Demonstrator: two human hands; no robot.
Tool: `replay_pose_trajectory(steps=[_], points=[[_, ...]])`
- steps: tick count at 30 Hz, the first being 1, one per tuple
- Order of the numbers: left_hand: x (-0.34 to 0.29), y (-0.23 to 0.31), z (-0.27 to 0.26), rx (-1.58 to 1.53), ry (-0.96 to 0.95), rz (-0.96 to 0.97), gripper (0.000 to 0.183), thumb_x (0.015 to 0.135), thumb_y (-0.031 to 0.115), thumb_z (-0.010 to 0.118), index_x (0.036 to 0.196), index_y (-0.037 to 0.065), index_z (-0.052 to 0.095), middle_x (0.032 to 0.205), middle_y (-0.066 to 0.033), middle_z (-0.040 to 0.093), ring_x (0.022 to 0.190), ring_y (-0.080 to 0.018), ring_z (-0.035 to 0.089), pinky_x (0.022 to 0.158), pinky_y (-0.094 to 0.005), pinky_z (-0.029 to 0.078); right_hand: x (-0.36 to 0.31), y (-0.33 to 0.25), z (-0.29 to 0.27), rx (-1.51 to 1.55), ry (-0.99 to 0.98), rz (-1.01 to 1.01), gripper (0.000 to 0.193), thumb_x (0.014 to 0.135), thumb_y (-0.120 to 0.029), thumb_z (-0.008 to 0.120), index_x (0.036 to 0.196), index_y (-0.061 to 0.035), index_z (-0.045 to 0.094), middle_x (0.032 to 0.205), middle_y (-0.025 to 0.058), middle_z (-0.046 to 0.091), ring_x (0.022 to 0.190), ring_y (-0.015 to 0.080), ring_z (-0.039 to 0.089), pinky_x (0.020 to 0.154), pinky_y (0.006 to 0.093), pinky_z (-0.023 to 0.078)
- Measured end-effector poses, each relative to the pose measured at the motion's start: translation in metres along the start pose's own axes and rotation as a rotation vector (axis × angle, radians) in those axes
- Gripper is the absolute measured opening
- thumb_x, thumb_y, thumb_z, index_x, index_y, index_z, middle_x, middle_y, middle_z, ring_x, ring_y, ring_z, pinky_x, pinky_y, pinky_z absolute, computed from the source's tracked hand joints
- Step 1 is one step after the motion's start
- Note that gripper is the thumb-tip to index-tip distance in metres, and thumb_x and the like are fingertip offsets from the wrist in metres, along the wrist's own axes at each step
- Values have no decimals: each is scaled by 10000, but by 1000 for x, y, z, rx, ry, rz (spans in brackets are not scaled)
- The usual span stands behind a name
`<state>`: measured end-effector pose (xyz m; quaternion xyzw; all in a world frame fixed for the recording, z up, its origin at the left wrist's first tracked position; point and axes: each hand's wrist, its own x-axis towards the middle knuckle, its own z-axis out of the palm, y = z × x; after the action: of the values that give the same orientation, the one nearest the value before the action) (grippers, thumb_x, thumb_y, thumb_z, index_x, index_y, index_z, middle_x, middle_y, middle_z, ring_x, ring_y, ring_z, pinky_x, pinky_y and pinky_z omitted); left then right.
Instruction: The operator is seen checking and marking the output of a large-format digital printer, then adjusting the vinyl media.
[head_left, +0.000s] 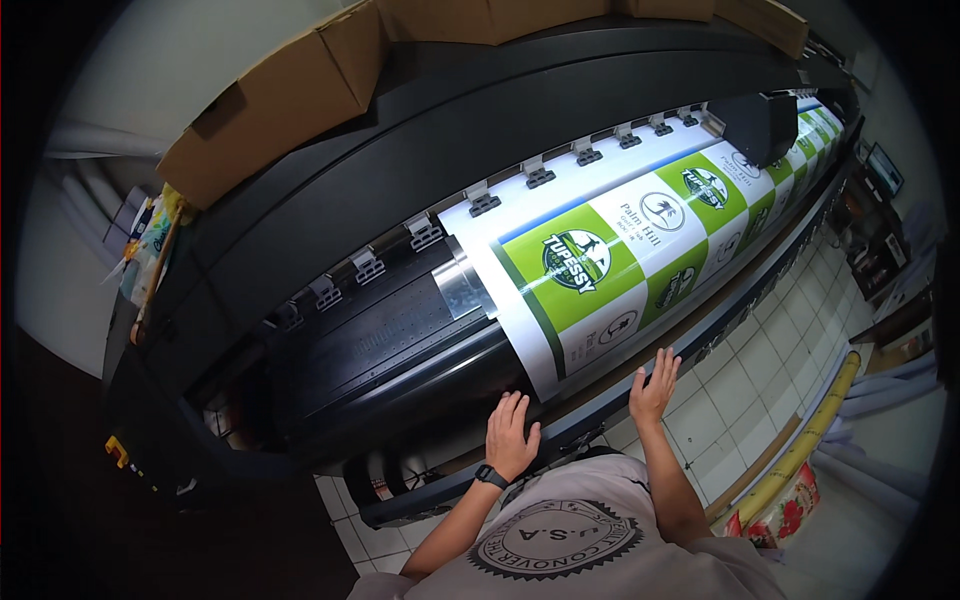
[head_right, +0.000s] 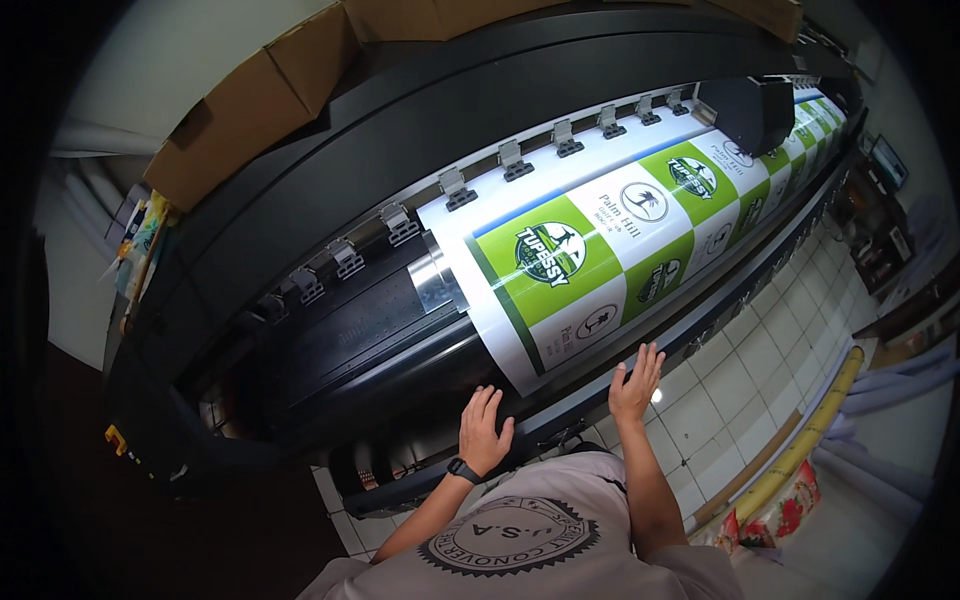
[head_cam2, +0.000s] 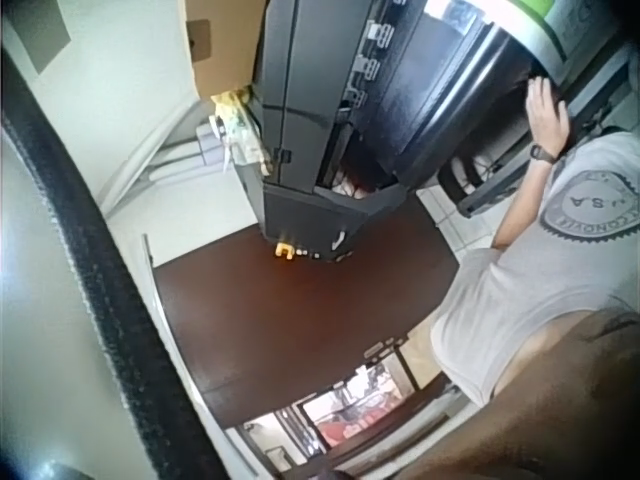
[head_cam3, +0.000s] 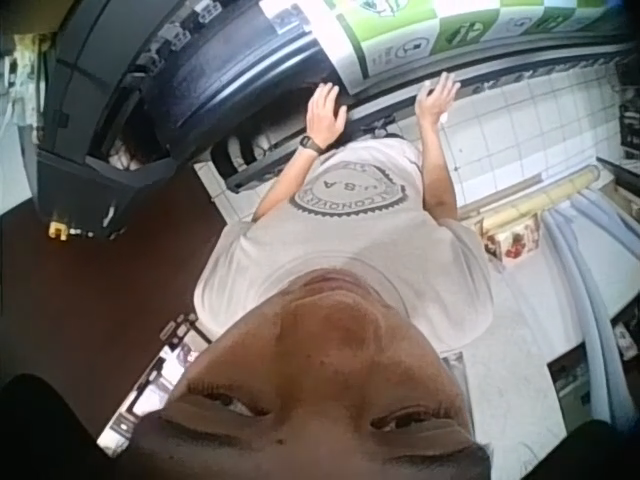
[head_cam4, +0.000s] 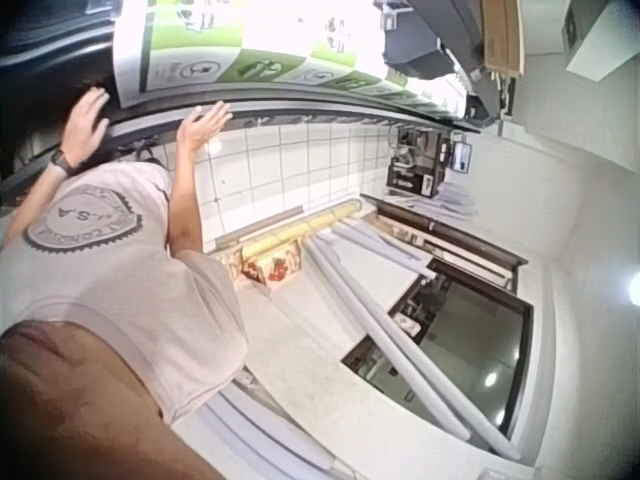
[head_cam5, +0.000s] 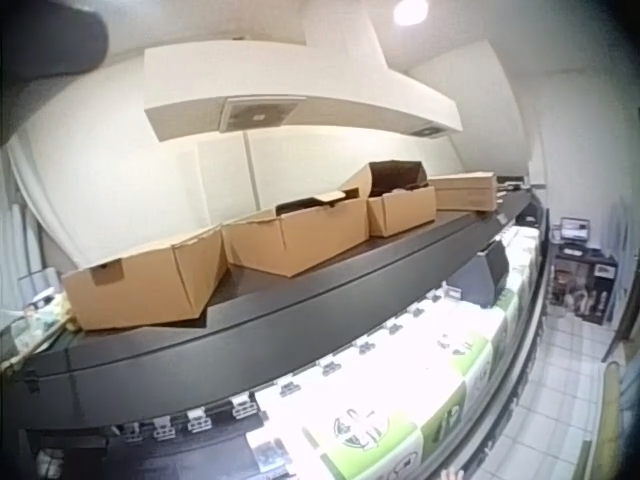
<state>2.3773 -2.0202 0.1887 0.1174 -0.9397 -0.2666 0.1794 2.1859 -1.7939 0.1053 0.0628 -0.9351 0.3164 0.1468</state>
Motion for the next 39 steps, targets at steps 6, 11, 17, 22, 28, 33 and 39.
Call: replay_pose_trajectory(steps=[6, 11, 17, 22, 28, 33, 39], points=[[1, 4, 9, -3, 37, -28, 564, 841, 157, 684, 1351, 0, 504, 1412, -205, 477, 1346, -392, 422, 1102, -468, 354, 1, 1, 1, 4, -8, 1, 610, 938, -253, 515, 1491, -33, 380, 1591, 169, 290, 1495, 393, 175, 1202, 504, 154], [6, 8, 10, 15, 75, -18, 584, 831, 152, 684, 1365, 9, 494, 1427, -211, 460, 1329, -399, 433, 1079, -469, 372, 1, 2, 2, -5, -26, 3, 612, 937, -262, 515, 1490, -35, 382, 1592, 166, 291, 1495, 393, 172, 1200, 507, 152], [0, 7, 18, 41, 18, -32, 652, 839, 178, 687, 1420, 14, 440, 1512, -240, 359, 1386, -421, 364, 1114, -478, 335, 2, 2, 2, 4, -18, -1, 613, 934, -264, 520, 1486, -35, 386, 1591, 166, 294, 1494, 396, 173, 1197, 510, 154], [-6, 6, 25, 51, -16, -78, 651, 849, 194, 673, 1425, 14, 429, 1527, -235, 336, 1407, -409, 339, 1115, -474, 335, 2, 3, 2, 9, -9, -10, 613, 929, -258, 523, 1484, -35, 389, 1586, 171, 302, 1492, 402, 175, 1196, 510, 157], [-12, -3, 29, 58, -57, -101, 657, 855, 203, 666, 1434, 16, 418, 1544, -234, 317, 1415, -403, 329, 1120, -478, 330, 2, 2, 2, 5, -2, -23, 615, 928, -262, 524, 1481, -27, 390, 1581, 181, 306, 1492, 402, 179, 1194, 509, 161], [-16, -12, 33, 59, -64, -101, 648, 871, 221, 646, 1438, 11, 414, 1550, -231, 311, 1420, -399, 323, 1127, -482, 324, 4, 0, 2, 3, -2, -19, 614, 931, -263, 523, 1480, -24, 389, 1581, 182, 303, 1491, 401, 181, 1195, 507, 160], [-18, -15, 35, 63, -80, -102, 629, 890, 241, 616, 1437, 5, 413, 1553, -233, 305, 1426, -398, 316, 1136, -483, 316, 3, 2, 4, 8, 15, -38, 599, 947, -258, 513, 1481, -21, 386, 1576, 180, 313, 1488, 401, 187, 1198, 502, 156]])
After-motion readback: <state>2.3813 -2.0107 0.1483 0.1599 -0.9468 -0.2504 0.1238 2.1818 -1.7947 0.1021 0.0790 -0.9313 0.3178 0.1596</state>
